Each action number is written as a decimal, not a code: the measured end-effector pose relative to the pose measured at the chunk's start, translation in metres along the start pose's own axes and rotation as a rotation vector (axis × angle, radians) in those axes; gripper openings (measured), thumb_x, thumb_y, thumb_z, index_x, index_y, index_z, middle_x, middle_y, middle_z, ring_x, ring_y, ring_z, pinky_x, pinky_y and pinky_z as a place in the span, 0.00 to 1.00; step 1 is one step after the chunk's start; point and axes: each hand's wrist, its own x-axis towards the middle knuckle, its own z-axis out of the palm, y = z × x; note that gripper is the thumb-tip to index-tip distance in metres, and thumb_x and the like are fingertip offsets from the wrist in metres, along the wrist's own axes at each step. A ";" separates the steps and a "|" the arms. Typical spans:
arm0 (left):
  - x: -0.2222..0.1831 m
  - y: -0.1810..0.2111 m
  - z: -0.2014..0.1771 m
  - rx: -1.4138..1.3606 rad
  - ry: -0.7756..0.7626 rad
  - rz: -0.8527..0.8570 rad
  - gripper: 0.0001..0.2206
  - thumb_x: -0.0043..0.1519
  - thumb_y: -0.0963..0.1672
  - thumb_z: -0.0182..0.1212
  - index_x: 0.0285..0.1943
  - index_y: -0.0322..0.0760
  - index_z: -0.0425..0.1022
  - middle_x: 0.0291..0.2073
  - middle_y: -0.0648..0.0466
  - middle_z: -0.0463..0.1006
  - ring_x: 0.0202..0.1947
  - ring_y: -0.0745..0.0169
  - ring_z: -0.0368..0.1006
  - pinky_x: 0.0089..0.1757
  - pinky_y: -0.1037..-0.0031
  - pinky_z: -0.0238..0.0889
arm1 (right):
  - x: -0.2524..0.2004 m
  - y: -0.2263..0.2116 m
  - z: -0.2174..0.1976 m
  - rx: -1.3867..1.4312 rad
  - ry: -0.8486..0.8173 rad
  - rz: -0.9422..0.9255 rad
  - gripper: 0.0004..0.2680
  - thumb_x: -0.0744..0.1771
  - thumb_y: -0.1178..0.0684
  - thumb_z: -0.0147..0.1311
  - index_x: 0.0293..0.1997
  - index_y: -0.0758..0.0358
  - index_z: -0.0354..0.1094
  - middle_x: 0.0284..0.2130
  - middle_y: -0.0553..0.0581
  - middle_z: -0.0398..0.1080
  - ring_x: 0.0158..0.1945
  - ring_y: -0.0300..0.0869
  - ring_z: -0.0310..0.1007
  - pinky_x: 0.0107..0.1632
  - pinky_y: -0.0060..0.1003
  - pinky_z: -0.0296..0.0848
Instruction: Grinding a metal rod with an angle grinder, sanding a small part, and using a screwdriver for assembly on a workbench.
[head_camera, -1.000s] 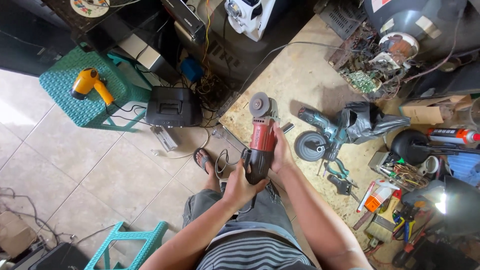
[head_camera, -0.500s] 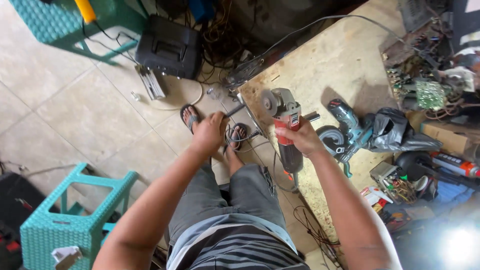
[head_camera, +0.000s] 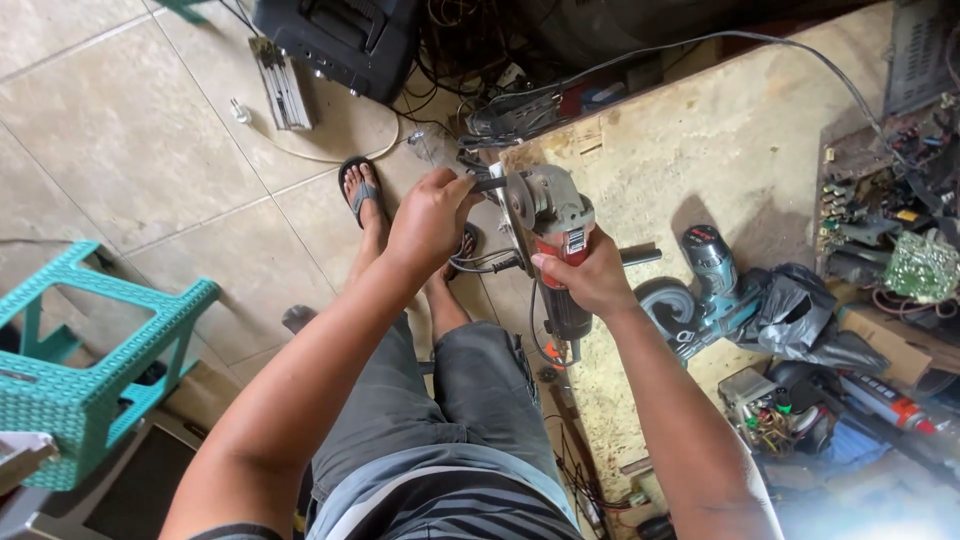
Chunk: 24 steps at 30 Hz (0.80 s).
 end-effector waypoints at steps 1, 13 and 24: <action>-0.001 0.001 0.000 -0.004 0.006 -0.013 0.09 0.67 0.46 0.62 0.46 0.35 0.78 0.32 0.48 0.74 0.31 0.41 0.78 0.32 0.61 0.72 | 0.000 -0.002 0.000 -0.010 -0.011 0.003 0.21 0.57 0.50 0.74 0.48 0.68 0.69 0.37 0.63 0.74 0.43 0.49 0.77 0.46 0.49 0.74; -0.005 0.014 -0.001 0.162 0.168 0.031 0.09 0.59 0.42 0.71 0.48 0.39 0.84 0.32 0.51 0.75 0.28 0.54 0.79 0.31 0.74 0.72 | 0.004 -0.005 0.000 -0.107 0.005 -0.038 0.23 0.59 0.45 0.73 0.52 0.68 0.69 0.42 0.67 0.75 0.49 0.55 0.77 0.49 0.52 0.74; -0.007 0.007 0.002 -0.079 0.097 0.015 0.09 0.65 0.39 0.66 0.52 0.30 0.82 0.35 0.50 0.78 0.30 0.56 0.77 0.34 0.69 0.80 | -0.001 -0.053 0.008 -0.265 -0.004 0.078 0.17 0.61 0.43 0.64 0.51 0.55 0.72 0.47 0.54 0.78 0.52 0.48 0.79 0.59 0.46 0.74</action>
